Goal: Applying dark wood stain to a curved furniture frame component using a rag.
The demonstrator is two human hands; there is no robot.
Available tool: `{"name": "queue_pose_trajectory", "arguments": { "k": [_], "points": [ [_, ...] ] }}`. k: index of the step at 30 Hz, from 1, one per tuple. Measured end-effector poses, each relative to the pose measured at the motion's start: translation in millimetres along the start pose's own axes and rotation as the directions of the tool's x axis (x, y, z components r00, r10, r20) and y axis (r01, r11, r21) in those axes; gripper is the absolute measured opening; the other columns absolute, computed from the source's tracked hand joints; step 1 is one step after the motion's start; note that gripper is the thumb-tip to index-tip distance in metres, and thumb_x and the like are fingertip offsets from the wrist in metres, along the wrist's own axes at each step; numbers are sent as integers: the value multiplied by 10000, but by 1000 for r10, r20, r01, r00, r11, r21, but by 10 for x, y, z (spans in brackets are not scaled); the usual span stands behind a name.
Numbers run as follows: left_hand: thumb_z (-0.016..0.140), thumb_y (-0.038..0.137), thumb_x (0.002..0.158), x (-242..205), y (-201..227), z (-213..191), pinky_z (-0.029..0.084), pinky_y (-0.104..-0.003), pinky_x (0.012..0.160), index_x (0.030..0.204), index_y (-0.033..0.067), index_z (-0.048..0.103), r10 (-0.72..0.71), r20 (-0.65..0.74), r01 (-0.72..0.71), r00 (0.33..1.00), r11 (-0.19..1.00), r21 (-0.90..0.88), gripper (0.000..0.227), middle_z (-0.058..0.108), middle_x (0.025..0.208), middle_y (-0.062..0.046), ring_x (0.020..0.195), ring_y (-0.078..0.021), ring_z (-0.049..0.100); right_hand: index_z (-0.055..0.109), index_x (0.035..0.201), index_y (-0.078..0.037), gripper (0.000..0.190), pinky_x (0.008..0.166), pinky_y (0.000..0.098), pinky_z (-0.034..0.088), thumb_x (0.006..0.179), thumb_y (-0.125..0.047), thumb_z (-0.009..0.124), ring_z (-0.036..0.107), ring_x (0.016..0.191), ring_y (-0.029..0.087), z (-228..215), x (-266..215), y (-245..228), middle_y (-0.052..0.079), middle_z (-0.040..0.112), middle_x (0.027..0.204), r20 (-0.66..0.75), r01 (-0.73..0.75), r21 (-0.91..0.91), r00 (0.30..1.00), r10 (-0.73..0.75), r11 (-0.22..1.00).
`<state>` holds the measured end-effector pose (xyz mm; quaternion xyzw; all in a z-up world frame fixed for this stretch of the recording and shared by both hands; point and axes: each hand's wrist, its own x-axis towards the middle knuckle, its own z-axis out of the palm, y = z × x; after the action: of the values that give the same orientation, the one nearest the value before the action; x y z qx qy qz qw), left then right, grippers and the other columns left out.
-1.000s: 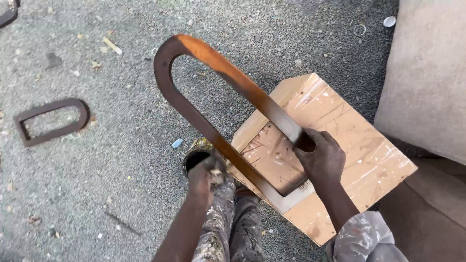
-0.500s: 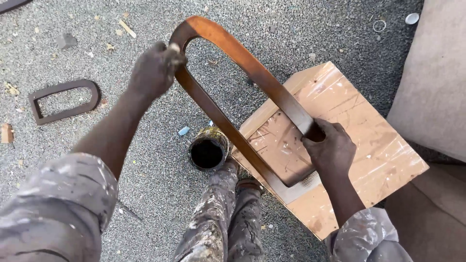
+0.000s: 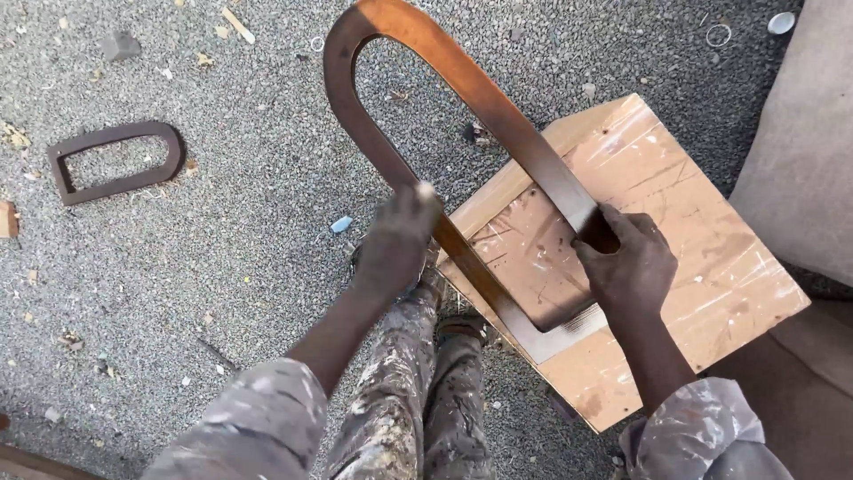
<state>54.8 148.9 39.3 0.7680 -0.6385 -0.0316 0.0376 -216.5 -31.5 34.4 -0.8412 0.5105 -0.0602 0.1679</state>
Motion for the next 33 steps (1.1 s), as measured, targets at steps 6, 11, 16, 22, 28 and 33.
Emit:
{"name": "queue_pose_trajectory", "arguments": {
  "k": [6, 11, 16, 22, 28, 33],
  "points": [
    [574, -29, 966, 540, -429, -393, 587, -399, 676, 1099, -34, 688, -376, -3, 366, 927, 904, -221, 176, 581, 982, -266, 750, -327, 659, 784, 1257, -168, 617, 835, 457, 609, 657, -218, 917, 713, 988, 352, -43, 39, -61, 86, 712, 1034, 9, -36, 24, 999, 35, 999],
    [708, 127, 895, -370, 1590, -323, 643, -547, 697, 1188, 81, 634, -69, 533, 221, 844, 948, -227, 305, 572, 1136, -255, 1045, -546, 639, 786, 1257, -202, 600, 808, 458, 626, 673, -240, 915, 724, 965, 346, -43, -22, -49, 77, 703, 1029, 18, -44, -6, 999, 44, 999],
    [625, 125, 923, -1118, 2434, -294, 558, -545, 770, 1257, -73, 578, 440, 398, 72, 805, 593, -802, 391, 620, 1078, -308, 1059, -440, 590, 686, 1334, -83, 592, 772, 561, 568, 776, -229, 818, 673, 985, 424, -203, -66, -190, 154, 610, 1276, 49, 79, -72, 996, -76, 994],
    [374, 498, 1030, -1330, 870, -461, 673, -336, 538, 1296, 236, 679, -154, 728, 693, 668, 485, -533, 482, 660, 1201, -158, 699, -218, 716, 443, 1504, -67, 761, 901, 631, 478, 864, -337, 753, 587, 1128, 505, -374, -462, -471, 278, 529, 1321, 181, -344, -132, 914, 364, 930],
    [462, 442, 1020, -1813, -178, -351, 617, -499, 690, 1210, 156, 652, -413, 720, 785, 557, 545, -295, 392, 622, 1192, -148, 855, -335, 710, 548, 1280, -38, 668, 940, 538, 507, 821, -413, 855, 692, 1024, 383, -46, -1142, -834, 157, 698, 1153, 137, -828, -139, 527, 839, 543],
    [517, 420, 996, -1937, -297, -274, 588, -558, 876, 1189, 206, 726, -413, 752, 833, 513, 450, -321, 356, 518, 1438, -242, 951, -381, 732, 482, 1290, -78, 604, 916, 480, 585, 880, -343, 837, 686, 1063, 402, 41, -1135, -1611, 208, 677, 1211, 201, -984, 73, 171, 965, 160]
  ]
}}
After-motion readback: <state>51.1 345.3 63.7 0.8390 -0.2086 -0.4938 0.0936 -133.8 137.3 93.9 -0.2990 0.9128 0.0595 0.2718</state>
